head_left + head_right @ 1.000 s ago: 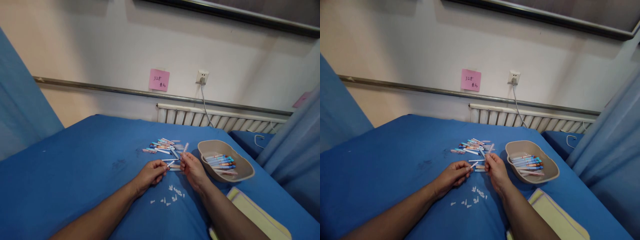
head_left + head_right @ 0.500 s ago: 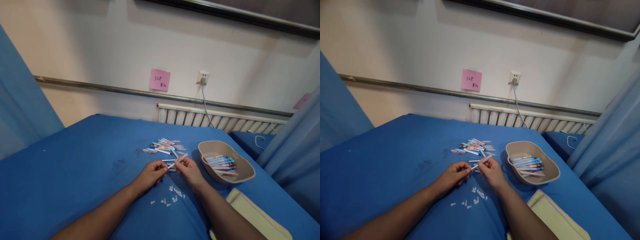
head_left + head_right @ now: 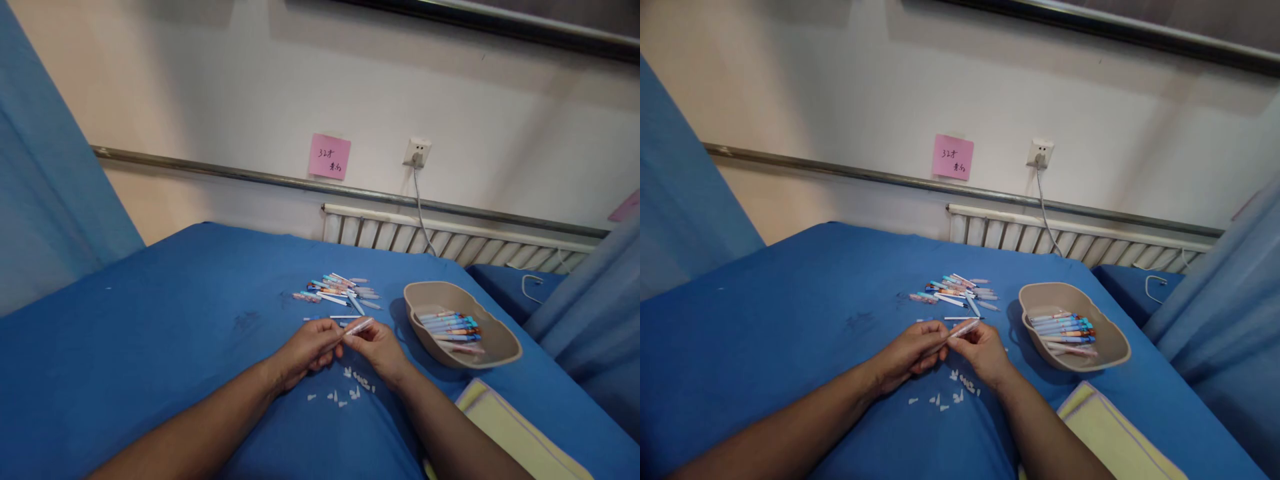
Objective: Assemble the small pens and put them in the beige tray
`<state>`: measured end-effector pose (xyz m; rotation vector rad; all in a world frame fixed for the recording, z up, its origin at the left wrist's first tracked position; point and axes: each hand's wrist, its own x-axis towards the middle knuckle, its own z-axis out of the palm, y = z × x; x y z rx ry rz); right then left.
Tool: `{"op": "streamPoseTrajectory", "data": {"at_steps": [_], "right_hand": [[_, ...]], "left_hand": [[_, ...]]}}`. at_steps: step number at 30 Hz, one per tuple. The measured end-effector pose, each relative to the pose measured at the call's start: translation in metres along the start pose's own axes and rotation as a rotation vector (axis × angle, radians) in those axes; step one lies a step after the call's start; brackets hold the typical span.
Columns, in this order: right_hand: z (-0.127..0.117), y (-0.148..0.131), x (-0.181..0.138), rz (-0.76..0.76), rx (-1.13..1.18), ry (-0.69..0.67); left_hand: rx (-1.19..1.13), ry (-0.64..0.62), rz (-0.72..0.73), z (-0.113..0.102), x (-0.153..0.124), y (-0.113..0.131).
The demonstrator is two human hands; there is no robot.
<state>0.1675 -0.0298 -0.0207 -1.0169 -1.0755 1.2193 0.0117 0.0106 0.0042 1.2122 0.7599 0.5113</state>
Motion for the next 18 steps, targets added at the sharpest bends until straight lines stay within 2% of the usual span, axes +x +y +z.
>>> {"op": "streamPoseTrajectory", "data": {"at_steps": [4, 9, 14, 18], "right_hand": [[-0.004, -0.001, 0.000, -0.020, -0.008, -0.061], [-0.012, -0.008, 0.001, -0.085, -0.067, 0.006], [-0.012, -0.011, -0.001, -0.023, -0.122, -0.080], [-0.011, -0.011, -0.002, 0.012, -0.114, -0.099]], "left_hand": [[-0.060, -0.045, -0.049, -0.003, -0.001, 0.000], [-0.086, -0.056, -0.079, -0.006, 0.000, 0.005], [-0.035, -0.059, -0.116, -0.006, -0.002, 0.006], [0.084, -0.033, -0.061, -0.006, -0.001, 0.001]]}}
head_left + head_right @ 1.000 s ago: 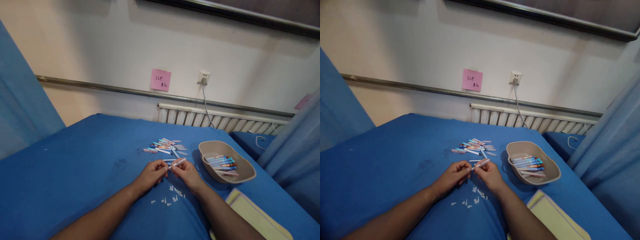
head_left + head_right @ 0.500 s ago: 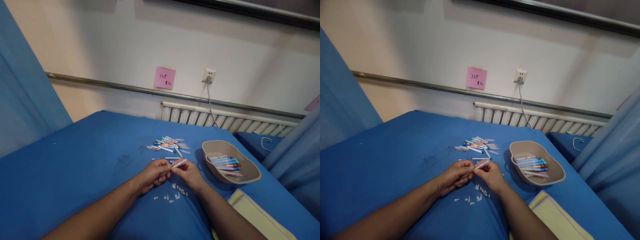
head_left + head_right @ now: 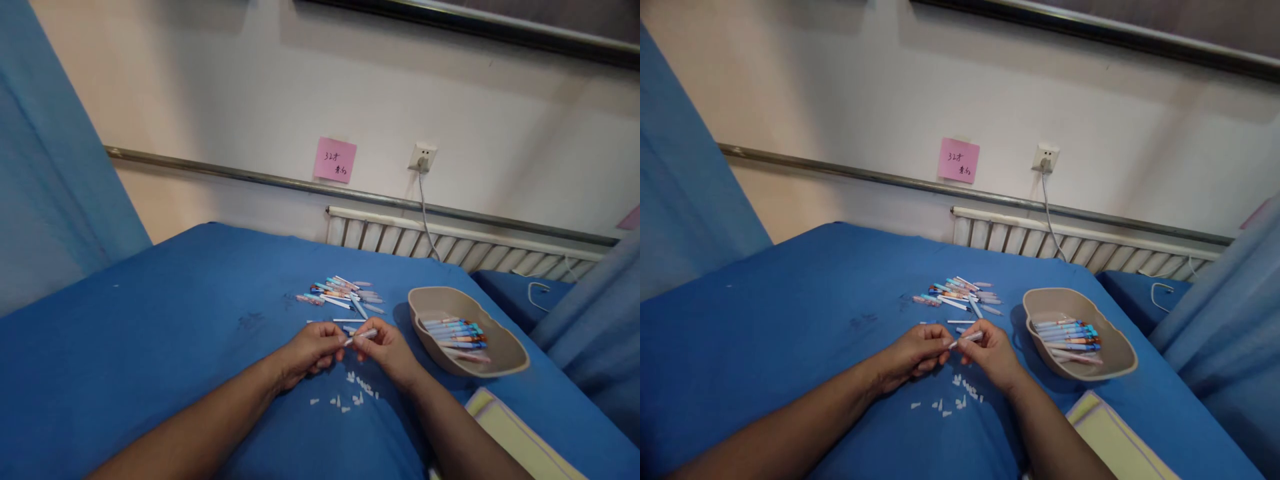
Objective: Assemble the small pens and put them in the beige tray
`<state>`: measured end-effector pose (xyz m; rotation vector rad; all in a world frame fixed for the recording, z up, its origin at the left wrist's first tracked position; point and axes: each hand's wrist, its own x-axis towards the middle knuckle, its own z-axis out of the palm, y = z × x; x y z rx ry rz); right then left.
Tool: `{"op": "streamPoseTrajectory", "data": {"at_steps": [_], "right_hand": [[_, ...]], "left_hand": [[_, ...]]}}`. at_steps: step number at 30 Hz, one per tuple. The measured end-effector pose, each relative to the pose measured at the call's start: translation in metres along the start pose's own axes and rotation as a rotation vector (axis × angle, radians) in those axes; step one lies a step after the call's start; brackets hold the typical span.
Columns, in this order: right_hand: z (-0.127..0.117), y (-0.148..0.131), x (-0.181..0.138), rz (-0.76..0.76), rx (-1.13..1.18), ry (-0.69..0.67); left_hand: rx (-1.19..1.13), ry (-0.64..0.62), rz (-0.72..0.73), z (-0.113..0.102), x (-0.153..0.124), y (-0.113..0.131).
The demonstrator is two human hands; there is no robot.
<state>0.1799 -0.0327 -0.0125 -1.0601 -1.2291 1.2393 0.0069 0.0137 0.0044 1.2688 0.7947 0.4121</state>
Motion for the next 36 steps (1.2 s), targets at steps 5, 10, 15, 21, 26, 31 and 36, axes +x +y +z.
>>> {"op": "streamPoseTrajectory", "data": {"at_steps": [5, 10, 15, 21, 26, 31, 36], "right_hand": [[-0.002, 0.003, 0.002, 0.022, -0.017, -0.004], [-0.009, 0.009, 0.003, -0.017, -0.183, -0.007], [-0.007, 0.003, -0.003, -0.288, -0.607, -0.056], [-0.004, 0.009, 0.001, -0.320, -0.591, 0.152], [-0.005, 0.015, 0.005, -0.325, -0.559, 0.222], [-0.005, 0.017, 0.006, -0.261, -0.539, 0.228], [-0.004, 0.019, 0.010, -0.156, -0.436, 0.272]], "left_hand": [[0.223, 0.093, 0.201, 0.004, 0.003, -0.002], [0.600, 0.213, 0.421, 0.008, -0.011, 0.003], [0.544, 0.233, 0.430, 0.006, -0.011, 0.004], [-0.158, 0.345, 0.248, -0.010, 0.008, 0.003], [-0.010, 0.335, 0.130, -0.018, 0.012, 0.000], [0.029, 0.350, 0.310, -0.016, 0.010, 0.003], [-0.165, 0.340, 0.332, -0.012, 0.008, 0.008]]}}
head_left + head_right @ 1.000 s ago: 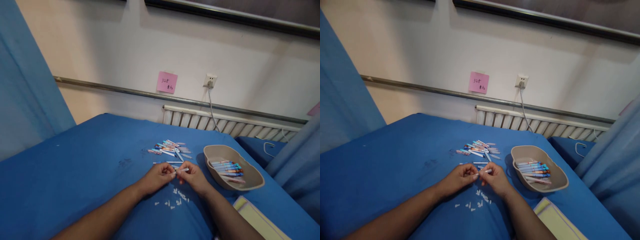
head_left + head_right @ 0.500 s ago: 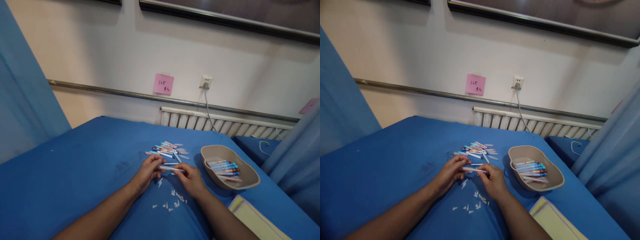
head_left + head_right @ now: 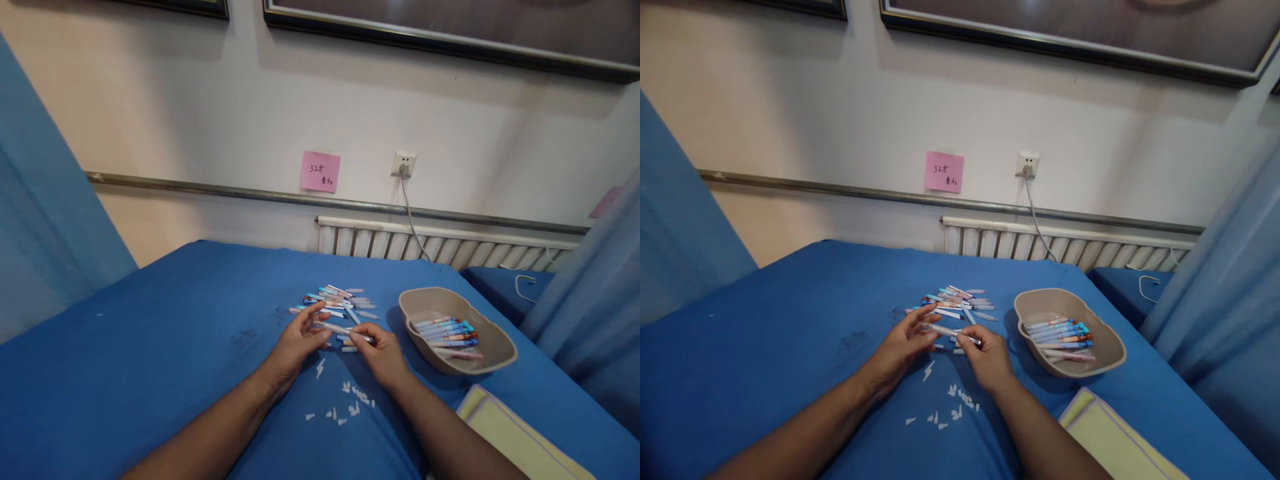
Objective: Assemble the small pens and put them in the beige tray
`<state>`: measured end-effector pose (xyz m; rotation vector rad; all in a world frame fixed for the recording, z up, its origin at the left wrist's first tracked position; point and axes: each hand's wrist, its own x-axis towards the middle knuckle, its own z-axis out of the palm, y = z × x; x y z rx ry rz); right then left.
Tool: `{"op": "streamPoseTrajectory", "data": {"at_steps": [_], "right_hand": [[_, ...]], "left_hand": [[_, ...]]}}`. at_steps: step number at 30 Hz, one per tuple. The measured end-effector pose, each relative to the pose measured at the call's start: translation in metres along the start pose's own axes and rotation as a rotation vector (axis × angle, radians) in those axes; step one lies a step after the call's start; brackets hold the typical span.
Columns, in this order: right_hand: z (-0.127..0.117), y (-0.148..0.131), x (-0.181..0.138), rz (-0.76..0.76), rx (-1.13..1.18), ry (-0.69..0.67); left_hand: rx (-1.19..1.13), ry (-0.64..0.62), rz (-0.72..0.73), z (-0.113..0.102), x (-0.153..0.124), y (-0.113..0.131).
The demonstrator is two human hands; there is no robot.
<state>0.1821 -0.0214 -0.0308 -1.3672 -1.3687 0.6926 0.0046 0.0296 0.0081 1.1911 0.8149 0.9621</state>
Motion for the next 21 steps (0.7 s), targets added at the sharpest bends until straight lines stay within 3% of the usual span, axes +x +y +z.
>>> {"op": "streamPoseTrajectory", "data": {"at_steps": [4, 7, 11, 13, 17, 21], "right_hand": [[0.001, 0.001, -0.001, -0.037, -0.003, -0.003], [0.002, 0.002, -0.002, -0.059, -0.014, -0.014], [0.004, 0.002, -0.002, -0.082, -0.040, -0.032], [0.004, -0.001, -0.003, -0.110, -0.066, -0.032], [0.001, -0.006, -0.004, -0.180, -0.114, -0.003], [-0.001, -0.005, -0.004, -0.176, -0.121, 0.002]], "left_hand": [[0.122, 0.024, -0.133, -0.001, 0.001, -0.006], [0.205, -0.003, -0.091, -0.004, 0.002, -0.005], [0.016, -0.044, -0.031, -0.005, 0.001, 0.004], [-0.005, -0.029, -0.098, -0.005, 0.001, 0.005], [0.187, -0.062, -0.227, -0.004, 0.002, -0.003], [0.248, -0.099, -0.136, -0.005, 0.003, -0.006]]}}
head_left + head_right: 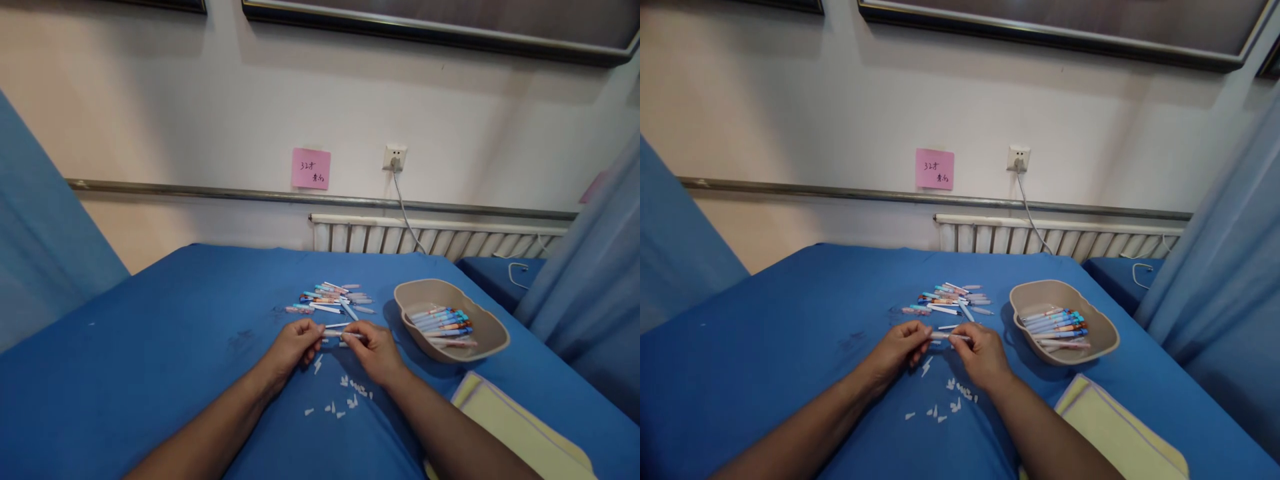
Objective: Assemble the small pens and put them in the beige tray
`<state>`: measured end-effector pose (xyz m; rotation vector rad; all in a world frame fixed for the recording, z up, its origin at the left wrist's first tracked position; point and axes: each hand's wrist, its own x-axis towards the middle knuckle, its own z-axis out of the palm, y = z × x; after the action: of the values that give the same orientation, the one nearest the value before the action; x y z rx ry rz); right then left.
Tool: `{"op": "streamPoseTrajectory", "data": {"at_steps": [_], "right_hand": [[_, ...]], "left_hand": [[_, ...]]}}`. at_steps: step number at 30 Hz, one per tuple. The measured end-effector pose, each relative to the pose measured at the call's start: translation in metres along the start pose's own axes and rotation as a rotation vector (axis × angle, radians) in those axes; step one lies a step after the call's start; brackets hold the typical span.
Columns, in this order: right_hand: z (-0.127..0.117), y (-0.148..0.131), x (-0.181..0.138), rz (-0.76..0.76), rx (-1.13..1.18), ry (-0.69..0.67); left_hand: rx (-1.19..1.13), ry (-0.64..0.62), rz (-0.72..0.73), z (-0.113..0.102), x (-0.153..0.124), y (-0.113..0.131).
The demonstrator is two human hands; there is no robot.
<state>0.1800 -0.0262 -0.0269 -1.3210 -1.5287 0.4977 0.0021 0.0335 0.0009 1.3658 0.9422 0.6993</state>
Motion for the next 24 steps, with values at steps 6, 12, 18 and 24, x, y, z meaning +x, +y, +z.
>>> {"op": "streamPoseTrajectory", "data": {"at_steps": [6, 12, 18, 24], "right_hand": [[0.003, 0.008, 0.003, 0.119, 0.087, -0.013], [0.005, 0.003, 0.001, 0.057, 0.045, -0.002], [0.004, 0.005, 0.002, 0.100, 0.092, -0.042], [0.006, 0.008, 0.002, 0.117, 0.086, 0.011]], "left_hand": [[-0.148, -0.021, 0.049, 0.000, -0.004, 0.009], [-0.057, 0.024, -0.066, 0.000, 0.001, 0.000], [-0.002, 0.026, 0.099, -0.003, -0.001, 0.001], [-0.179, -0.008, 0.035, 0.000, -0.002, 0.003]]}}
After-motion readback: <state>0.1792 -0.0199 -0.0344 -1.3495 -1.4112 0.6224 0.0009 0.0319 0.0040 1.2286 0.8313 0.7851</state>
